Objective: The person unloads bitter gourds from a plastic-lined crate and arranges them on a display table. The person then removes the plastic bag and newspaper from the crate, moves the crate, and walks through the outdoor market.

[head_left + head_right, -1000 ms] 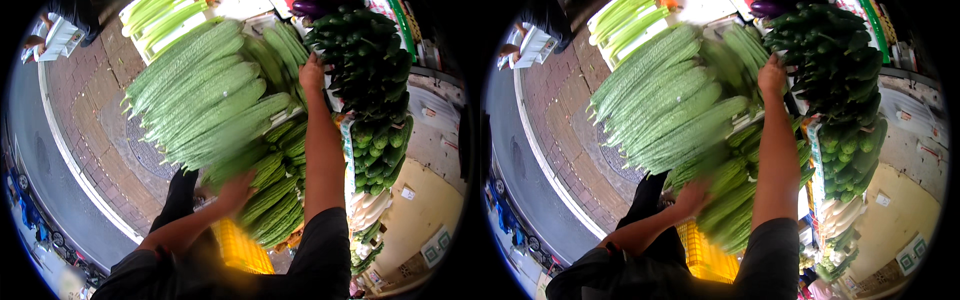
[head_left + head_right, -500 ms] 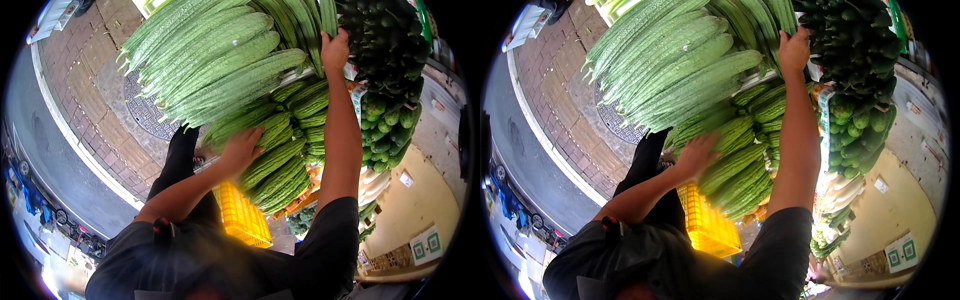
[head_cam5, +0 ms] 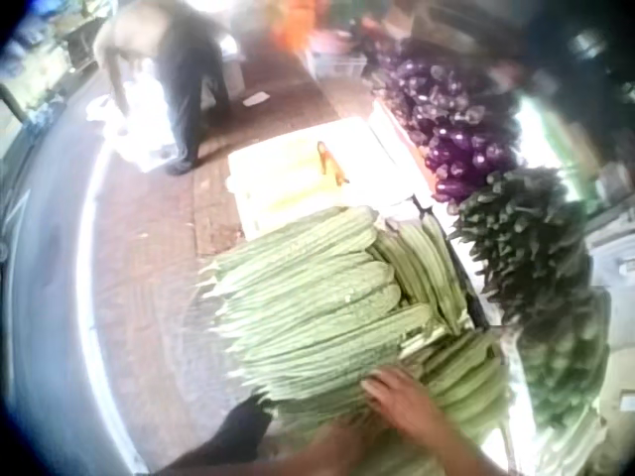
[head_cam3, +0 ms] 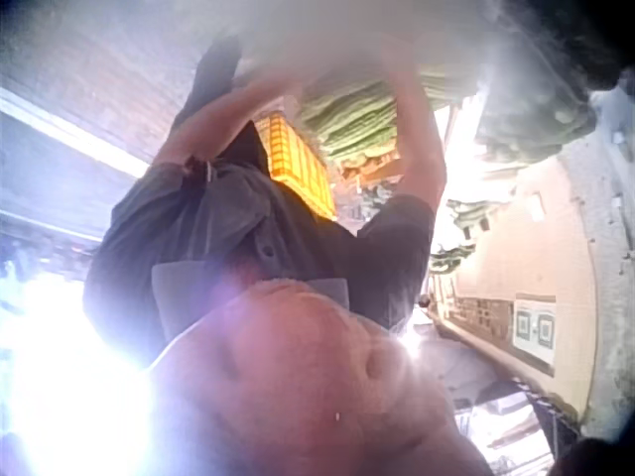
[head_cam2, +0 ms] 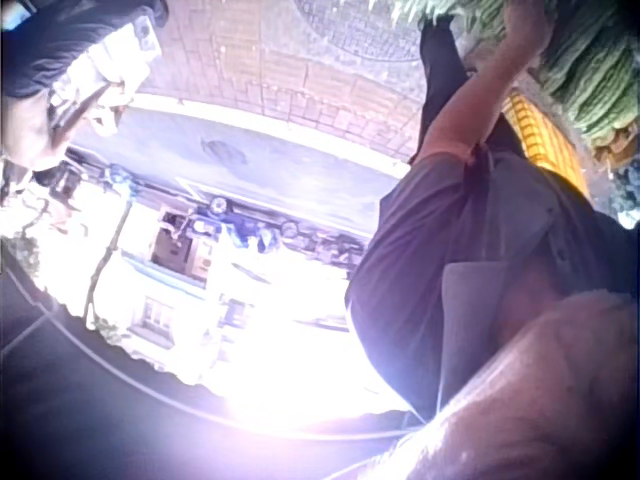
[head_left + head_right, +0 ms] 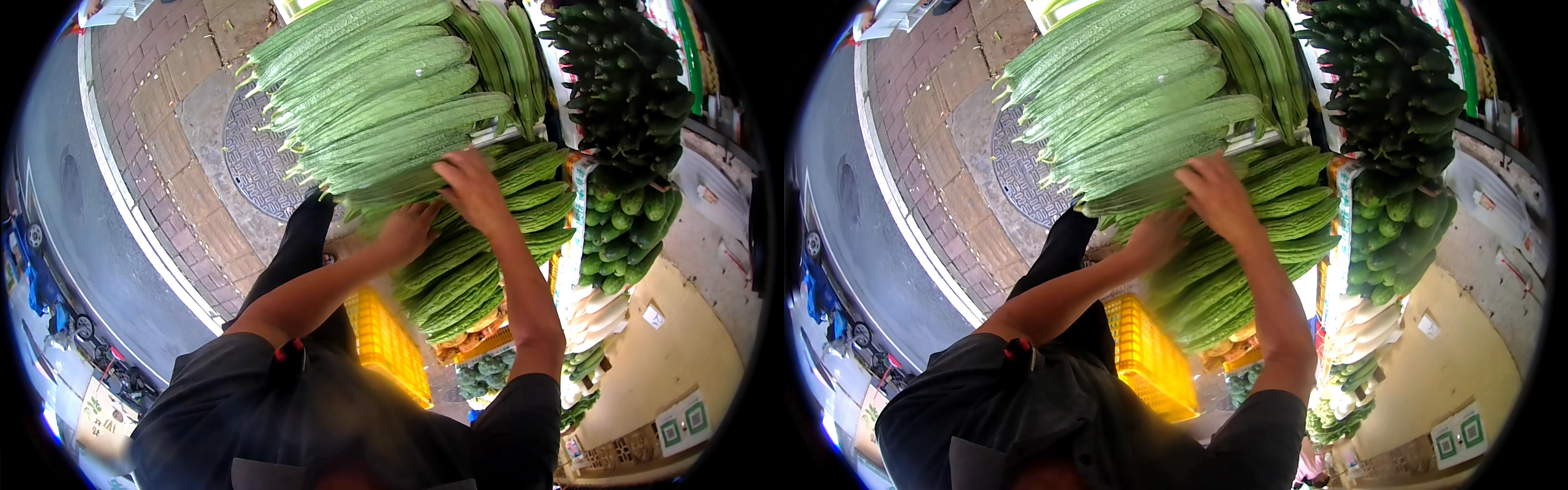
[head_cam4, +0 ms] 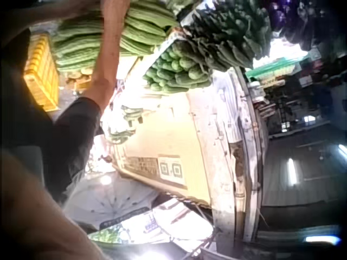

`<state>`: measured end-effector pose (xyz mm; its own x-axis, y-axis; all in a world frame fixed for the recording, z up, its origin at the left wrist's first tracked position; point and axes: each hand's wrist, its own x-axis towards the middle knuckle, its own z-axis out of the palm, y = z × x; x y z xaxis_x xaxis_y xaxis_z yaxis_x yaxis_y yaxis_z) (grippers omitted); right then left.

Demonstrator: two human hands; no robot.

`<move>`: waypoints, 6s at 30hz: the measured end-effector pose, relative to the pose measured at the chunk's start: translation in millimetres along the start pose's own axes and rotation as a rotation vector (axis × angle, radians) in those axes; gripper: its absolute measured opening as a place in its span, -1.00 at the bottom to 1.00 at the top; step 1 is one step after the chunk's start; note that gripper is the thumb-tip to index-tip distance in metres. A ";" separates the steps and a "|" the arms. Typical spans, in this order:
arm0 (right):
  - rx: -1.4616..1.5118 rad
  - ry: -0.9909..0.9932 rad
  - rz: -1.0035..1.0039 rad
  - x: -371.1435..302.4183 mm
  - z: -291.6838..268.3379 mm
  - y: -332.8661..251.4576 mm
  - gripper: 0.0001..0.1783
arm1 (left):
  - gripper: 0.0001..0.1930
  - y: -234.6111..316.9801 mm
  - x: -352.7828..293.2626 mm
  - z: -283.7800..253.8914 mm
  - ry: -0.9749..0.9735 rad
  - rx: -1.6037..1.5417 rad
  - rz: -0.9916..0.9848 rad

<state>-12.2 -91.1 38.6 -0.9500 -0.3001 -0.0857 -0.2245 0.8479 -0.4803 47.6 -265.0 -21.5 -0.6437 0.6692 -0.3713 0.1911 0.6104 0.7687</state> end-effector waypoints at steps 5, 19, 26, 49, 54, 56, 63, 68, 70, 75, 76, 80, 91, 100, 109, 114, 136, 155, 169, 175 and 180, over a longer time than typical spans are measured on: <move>0.059 -0.426 0.069 19.5 69.5 4.7 -0.49 | -0.41 -1.3 -4.0 -3.3 -0.030 -0.092 -0.054; 0.089 0.135 0.439 -27.3 41.1 2.7 -0.68 | -0.36 -31.2 1.5 -20.1 -0.013 -0.253 -0.089; 0.178 0.319 0.606 -78.9 31.0 -45.7 -0.71 | -0.38 -55.1 16.9 -28.3 -0.045 -0.295 -0.086; 0.839 1.126 1.301 -294.7 59.6 -256.5 -0.78 | -0.76 -39.6 -82.6 -56.1 -0.111 0.123 0.180; 0.829 1.200 1.310 -332.2 83.4 -317.5 -0.79 | -0.74 -1.8 -142.7 -38.9 -0.318 0.262 0.208; 0.720 1.209 1.280 -346.3 96.3 -338.7 -0.77 | -0.71 -9.6 -159.5 -31.3 -0.479 0.127 0.363; 0.637 1.207 1.263 -401.8 152.6 -386.2 -0.71 | -0.64 -79.2 -191.8 -85.1 -0.341 0.343 0.296; 0.864 1.131 1.091 -411.8 196.6 -367.4 -0.65 | -0.53 -195.9 -223.6 -143.6 -0.269 0.656 0.492; 0.772 1.028 1.084 -416.8 207.3 -359.6 -0.66 | -0.48 -226.1 -240.2 -131.7 -0.219 0.470 0.015; 0.305 0.543 0.798 -436.7 242.4 -305.2 -0.66 | -0.41 -238.3 -267.5 -113.8 -0.658 0.128 -0.480; 0.274 0.493 0.797 -433.1 243.5 -297.1 -0.66 | -0.40 -226.9 -270.9 -115.3 -0.669 0.082 -0.528; 0.190 0.365 0.779 -423.4 247.4 -266.5 -0.66 | -0.40 -205.0 -282.5 -121.9 -0.672 -0.057 -0.653; 0.612 0.629 1.144 -386.9 194.4 -337.9 -0.72 | -0.39 -152.3 -279.9 -148.4 -0.761 -0.104 -0.894; 0.671 1.269 1.495 -389.0 240.7 -419.0 -0.62 | -0.35 -77.8 -203.9 -137.4 -0.782 0.581 -0.035; 0.959 1.775 2.049 -385.3 321.8 -524.3 -0.64 | -0.58 43.8 -218.9 9.2 -1.073 0.507 0.331; 1.288 1.988 1.966 -417.1 396.8 -508.5 -0.66 | -0.62 48.4 -266.4 96.8 -1.046 0.272 0.369; 0.721 2.838 1.753 -533.3 667.9 -176.2 -0.55 | -0.66 19.5 -281.0 184.9 -1.071 0.502 0.519; 1.600 2.990 0.919 -449.1 389.1 -491.5 -0.66 | -0.51 10.8 -287.1 185.3 -0.797 0.412 0.779; 1.627 1.156 1.144 -361.8 145.7 -448.8 -0.58 | -0.35 116.1 -212.8 -5.4 -1.241 0.405 1.059; 1.397 0.857 0.866 -292.7 62.7 -317.8 -0.56 | -0.38 95.2 -150.3 -119.0 -1.201 0.358 0.517; 1.181 1.424 1.024 -276.6 20.8 -271.3 -0.50 | -0.41 47.6 -96.1 -133.4 -0.485 0.204 0.133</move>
<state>316.0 -247.3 174.4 -0.2152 0.9210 -0.3247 0.0239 -0.3274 -0.9446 19.6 -356.8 120.3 -0.1975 0.8355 -0.5127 0.4185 0.5448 0.7267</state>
